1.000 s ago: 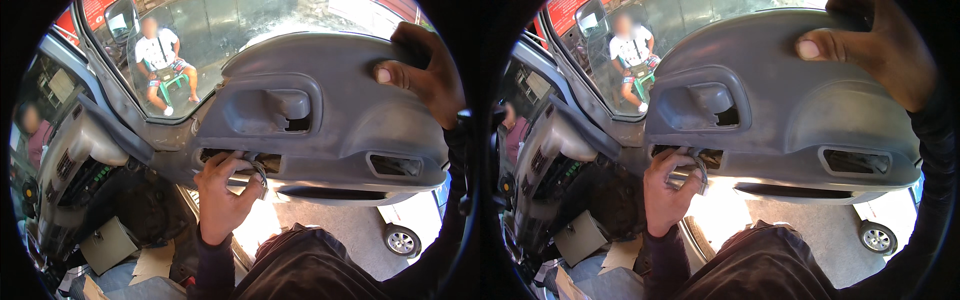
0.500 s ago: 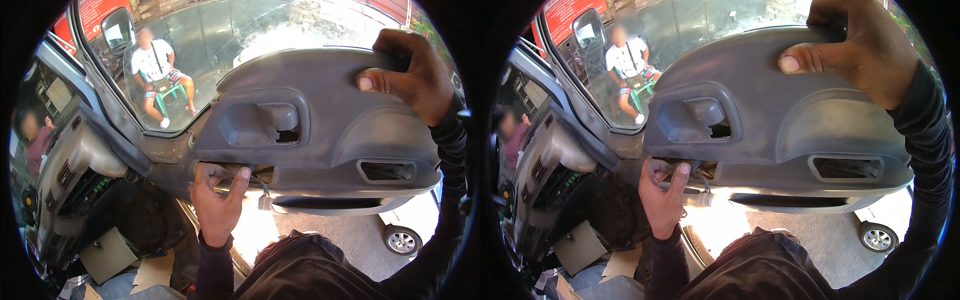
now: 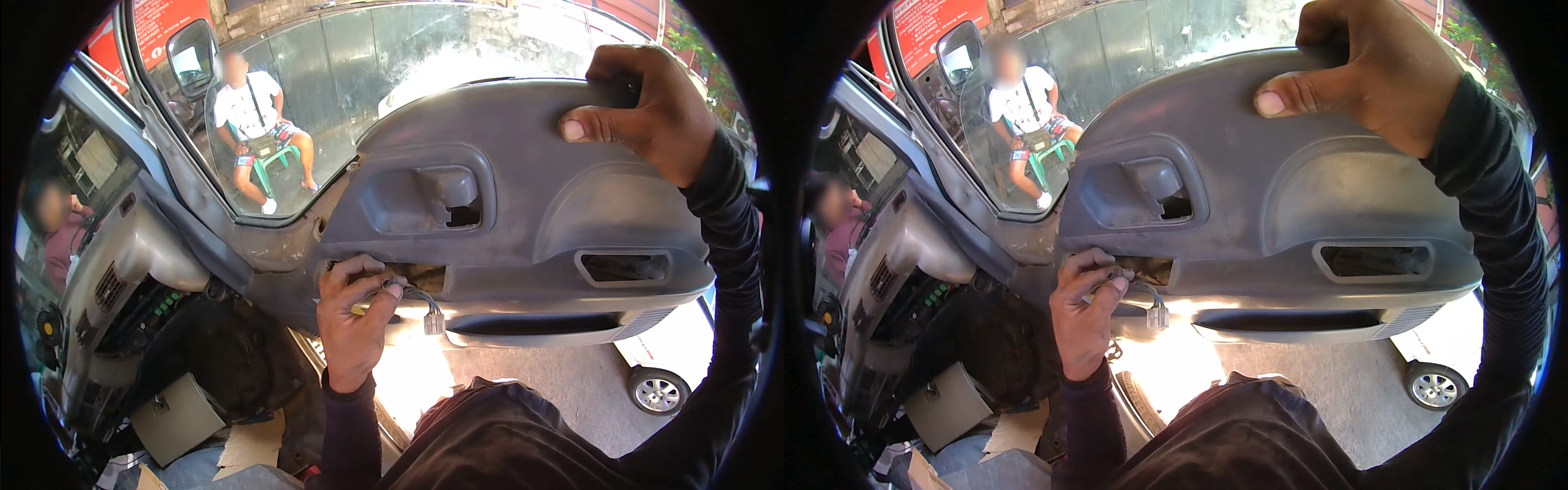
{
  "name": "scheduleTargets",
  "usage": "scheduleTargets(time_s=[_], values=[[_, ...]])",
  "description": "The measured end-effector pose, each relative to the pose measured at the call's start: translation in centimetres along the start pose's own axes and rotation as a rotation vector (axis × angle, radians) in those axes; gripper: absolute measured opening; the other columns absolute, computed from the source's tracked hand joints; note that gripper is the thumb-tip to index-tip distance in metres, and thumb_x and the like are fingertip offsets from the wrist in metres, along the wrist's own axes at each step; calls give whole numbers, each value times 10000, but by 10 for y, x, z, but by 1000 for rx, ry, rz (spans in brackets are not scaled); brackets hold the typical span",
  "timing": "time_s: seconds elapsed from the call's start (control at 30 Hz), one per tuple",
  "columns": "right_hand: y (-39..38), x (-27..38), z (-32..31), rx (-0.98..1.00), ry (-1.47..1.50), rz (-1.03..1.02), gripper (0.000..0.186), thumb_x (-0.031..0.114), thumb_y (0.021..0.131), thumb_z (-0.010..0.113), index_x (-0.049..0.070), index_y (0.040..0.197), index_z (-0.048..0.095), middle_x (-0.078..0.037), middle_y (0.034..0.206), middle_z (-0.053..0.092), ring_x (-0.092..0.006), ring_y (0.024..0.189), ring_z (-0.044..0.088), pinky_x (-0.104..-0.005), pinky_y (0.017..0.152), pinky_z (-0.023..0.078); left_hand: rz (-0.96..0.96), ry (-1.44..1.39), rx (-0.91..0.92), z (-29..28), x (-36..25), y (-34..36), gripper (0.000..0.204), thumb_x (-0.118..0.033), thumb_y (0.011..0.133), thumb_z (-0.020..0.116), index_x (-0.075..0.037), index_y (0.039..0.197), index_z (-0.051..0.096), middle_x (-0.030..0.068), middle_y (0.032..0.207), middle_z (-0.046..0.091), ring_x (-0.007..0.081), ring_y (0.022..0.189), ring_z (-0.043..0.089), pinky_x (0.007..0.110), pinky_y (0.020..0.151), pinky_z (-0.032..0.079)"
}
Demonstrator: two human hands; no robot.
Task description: The person removes the interior door panel, manipulates wiring and connectors behind the door, and then reinstalls the door panel. They use a screwdriver and pliers to disconnect and reconnect wires, then align and snap the panel back into place.
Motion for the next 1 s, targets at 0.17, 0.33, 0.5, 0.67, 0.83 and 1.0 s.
scheduleTargets(time_s=[0.17,0.33,0.5,0.67,0.83,1.0], values=[[5,-9,2,77,16,11,638,537,683,908,-2,865,618,-51,702,558,-140,667,550,-299,642,456,9,-170,-47,-34,-8,13,332,-76,812,741,14,1131,722,120,1143,668,248,1123,593,362,1006,437],[-1,-20,-5,27,58,38,640,553,695,894,8,875,611,-51,720,582,-152,693,576,-304,671,460,332,376,-166,-47,-32,45,578,-228,814,804,24,1301,621,160,1189,664,295,1152,615,397,1047,432],[-17,-24,-19,-25,8,52,686,572,650,910,9,906,613,-59,740,594,-164,718,602,-322,712,477,357,242,156,-24,-49,82,751,-449,779,846,12,1319,604,178,1233,659,304,1200,610,396,1050,441],[-38,-33,-30,-91,-39,149,752,625,612,913,11,951,640,-59,806,628,-166,770,624,-305,758,490,444,-157,365,-12,-83,132,703,-531,860,768,15,1269,601,151,1192,668,231,1106,633,378,961,496],[-46,-40,-38,-10,-127,216,843,500,612,962,38,1208,582,-93,1036,642,-205,953,633,-342,935,512,289,-220,742,4,-98,167,890,-760,945,358,20,1327,551,143,1237,650,191,1120,613,333,950,479],[-75,-48,-42,4,-59,334,1007,402,589,991,66,1396,489,-124,1202,614,-246,1119,618,-383,1038,501,286,76,919,16,-119,166,1120,-901,865,204,42,1338,580,143,1267,648,210,1163,612,318,997,447]])
Point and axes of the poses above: each hand's wrist, its own y-axis towards the middle knuckle, its own z-axis out of the palm, x = y × z, the point moved 5 cm from there along y, towards the middle knuckle
